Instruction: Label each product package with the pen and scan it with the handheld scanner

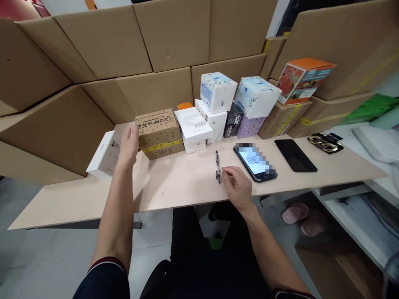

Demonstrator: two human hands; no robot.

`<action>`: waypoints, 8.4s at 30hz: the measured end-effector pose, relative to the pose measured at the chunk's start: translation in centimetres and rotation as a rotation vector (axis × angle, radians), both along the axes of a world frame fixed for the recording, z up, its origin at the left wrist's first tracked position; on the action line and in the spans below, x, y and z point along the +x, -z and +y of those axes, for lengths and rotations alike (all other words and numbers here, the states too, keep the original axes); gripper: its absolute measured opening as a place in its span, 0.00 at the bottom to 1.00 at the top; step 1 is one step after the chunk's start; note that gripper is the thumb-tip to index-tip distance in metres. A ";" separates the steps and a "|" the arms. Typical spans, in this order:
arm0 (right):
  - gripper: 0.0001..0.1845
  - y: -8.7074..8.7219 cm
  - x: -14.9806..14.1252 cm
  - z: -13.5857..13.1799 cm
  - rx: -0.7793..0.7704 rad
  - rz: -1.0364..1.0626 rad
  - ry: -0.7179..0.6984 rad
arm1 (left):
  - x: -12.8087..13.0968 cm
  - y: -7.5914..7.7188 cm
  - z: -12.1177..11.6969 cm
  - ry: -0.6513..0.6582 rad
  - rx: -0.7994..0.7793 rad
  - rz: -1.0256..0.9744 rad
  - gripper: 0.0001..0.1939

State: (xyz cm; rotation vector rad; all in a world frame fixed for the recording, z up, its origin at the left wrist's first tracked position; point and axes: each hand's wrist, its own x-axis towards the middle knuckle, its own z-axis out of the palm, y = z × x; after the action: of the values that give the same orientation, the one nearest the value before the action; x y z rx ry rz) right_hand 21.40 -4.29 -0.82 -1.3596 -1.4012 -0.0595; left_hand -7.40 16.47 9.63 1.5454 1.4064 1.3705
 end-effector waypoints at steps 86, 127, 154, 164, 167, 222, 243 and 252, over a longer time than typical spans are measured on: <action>0.36 0.4 -2.9 -1.5 -0.031 0.124 -0.346 | 4.1 5.9 -20.1 -0.037 0.531 0.022 0.17; 0.34 0.1 -2.8 -1.7 -0.040 0.274 -0.461 | 2.3 10.7 -19.2 -0.236 0.663 -0.088 0.34; 0.32 0.3 -2.8 -2.0 -0.041 0.219 -0.420 | 3.0 6.6 -19.3 -0.125 0.785 0.189 0.23; 0.17 -2.0 1.1 1.1 -0.272 -0.271 -0.014 | 2.8 5.7 -19.6 -0.072 0.805 0.209 0.22; 0.23 -2.3 1.7 2.2 -0.493 -0.606 0.037 | 2.9 5.2 -19.7 -0.066 0.846 0.264 0.23; 0.16 -13.9 -2.7 5.9 -0.224 0.071 -0.439 | 4.9 0.0 -20.8 0.148 0.691 0.853 0.31; 0.17 -14.5 -3.0 6.0 -0.237 -0.003 -0.466 | 4.9 0.2 -20.8 0.144 0.684 0.870 0.31; 0.11 -12.1 -1.8 4.8 -0.031 0.401 -0.380 | 4.7 -0.4 -20.3 0.136 0.671 0.901 0.28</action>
State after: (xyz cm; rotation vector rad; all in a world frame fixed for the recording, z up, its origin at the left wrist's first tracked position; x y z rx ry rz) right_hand 19.59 0.49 11.29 -1.0366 -1.2930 0.4629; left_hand -2.69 -3.88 9.99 2.8922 1.2978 1.1477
